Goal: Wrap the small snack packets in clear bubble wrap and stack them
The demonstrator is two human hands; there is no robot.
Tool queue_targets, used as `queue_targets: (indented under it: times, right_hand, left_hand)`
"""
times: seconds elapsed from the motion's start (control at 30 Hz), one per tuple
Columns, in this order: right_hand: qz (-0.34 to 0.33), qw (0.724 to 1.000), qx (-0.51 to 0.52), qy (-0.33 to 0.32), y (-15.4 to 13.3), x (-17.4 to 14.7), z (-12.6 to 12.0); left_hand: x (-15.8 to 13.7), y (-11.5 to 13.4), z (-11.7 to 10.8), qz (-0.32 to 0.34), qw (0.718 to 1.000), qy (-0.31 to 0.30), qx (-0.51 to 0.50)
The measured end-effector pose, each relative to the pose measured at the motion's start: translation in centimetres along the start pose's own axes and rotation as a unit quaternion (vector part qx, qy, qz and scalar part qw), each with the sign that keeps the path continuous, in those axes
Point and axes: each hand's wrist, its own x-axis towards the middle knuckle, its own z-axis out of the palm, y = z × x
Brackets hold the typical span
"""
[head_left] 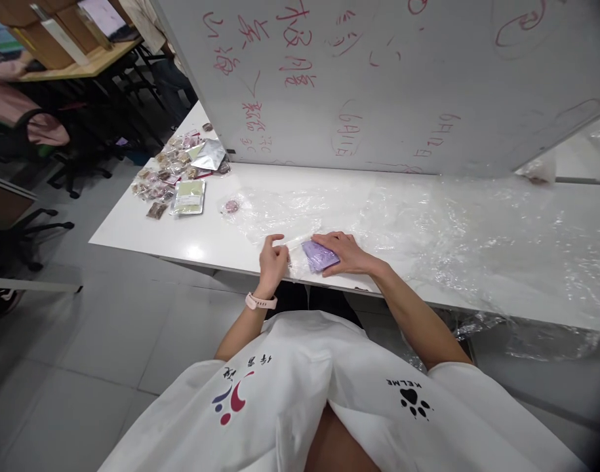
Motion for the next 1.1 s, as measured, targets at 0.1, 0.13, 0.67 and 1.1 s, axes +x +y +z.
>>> queue_targets:
  times: [0.1, 0.13, 0.67, 1.1]
  right_hand:
    - [-0.001, 1.0, 0.011, -0.002, -0.2, -0.1, -0.1]
    - [-0.003, 1.0, 0.011, -0.002, -0.3, -0.1, -0.1]
    - [-0.063, 0.993, 0.09, -0.041, 0.0, -3.2, -4.1]
    - [0.224, 0.963, 0.006, 0.149, -0.1, 2.8, -0.8]
  left_hand:
    - [-0.8, 1.0, -0.9, 0.067, 0.989, 0.128, 0.034]
    - [-1.3, 1.5, -0.8, 0.128, 0.984, 0.115, 0.046]
    - [-0.1, -0.1, 1.2, 0.3, 0.915, -0.19, 0.193]
    - [4.0, 1.2, 3.8, 0.33, 0.89, -0.049, 0.31]
